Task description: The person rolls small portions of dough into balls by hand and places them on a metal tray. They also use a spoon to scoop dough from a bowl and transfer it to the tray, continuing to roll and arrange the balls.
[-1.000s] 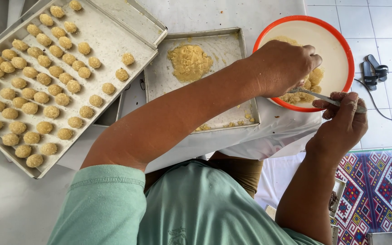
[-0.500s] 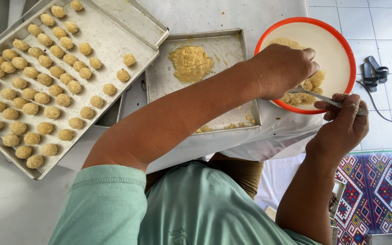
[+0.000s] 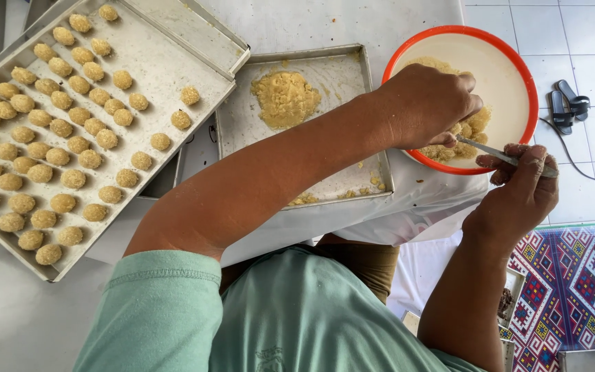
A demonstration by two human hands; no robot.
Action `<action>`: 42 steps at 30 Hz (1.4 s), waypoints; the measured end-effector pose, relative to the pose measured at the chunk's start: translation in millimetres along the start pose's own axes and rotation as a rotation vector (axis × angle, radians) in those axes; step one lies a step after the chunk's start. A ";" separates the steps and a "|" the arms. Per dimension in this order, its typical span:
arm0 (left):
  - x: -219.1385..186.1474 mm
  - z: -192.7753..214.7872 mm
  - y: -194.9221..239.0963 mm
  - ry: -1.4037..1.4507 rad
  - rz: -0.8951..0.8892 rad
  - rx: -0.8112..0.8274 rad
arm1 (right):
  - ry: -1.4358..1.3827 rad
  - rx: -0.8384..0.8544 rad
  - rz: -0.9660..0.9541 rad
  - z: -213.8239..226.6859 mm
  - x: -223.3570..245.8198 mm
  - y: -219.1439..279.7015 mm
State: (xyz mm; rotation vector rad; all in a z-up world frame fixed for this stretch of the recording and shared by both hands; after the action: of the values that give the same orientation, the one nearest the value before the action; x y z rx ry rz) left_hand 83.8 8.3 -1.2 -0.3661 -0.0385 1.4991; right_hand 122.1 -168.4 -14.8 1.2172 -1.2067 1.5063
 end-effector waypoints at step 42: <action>150.5 186.0 259.7 0.071 1.096 0.136 | 0.004 0.004 0.013 6.2 -12.8 0.6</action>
State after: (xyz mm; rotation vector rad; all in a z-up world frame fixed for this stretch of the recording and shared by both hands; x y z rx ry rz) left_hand -200.8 202.2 76.9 -0.3409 0.3758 2.5478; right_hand 125.0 -175.1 -27.1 1.2102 -1.2114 1.5205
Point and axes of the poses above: each hand's wrist, its own y-axis away from the middle knuckle, its own z-axis out of the back of the hand, x = y × z, the point moved 8 cm from there along -y, towards the middle knuckle, and after that the axes turned 2 degrees about -x, right-handed, at the moved point
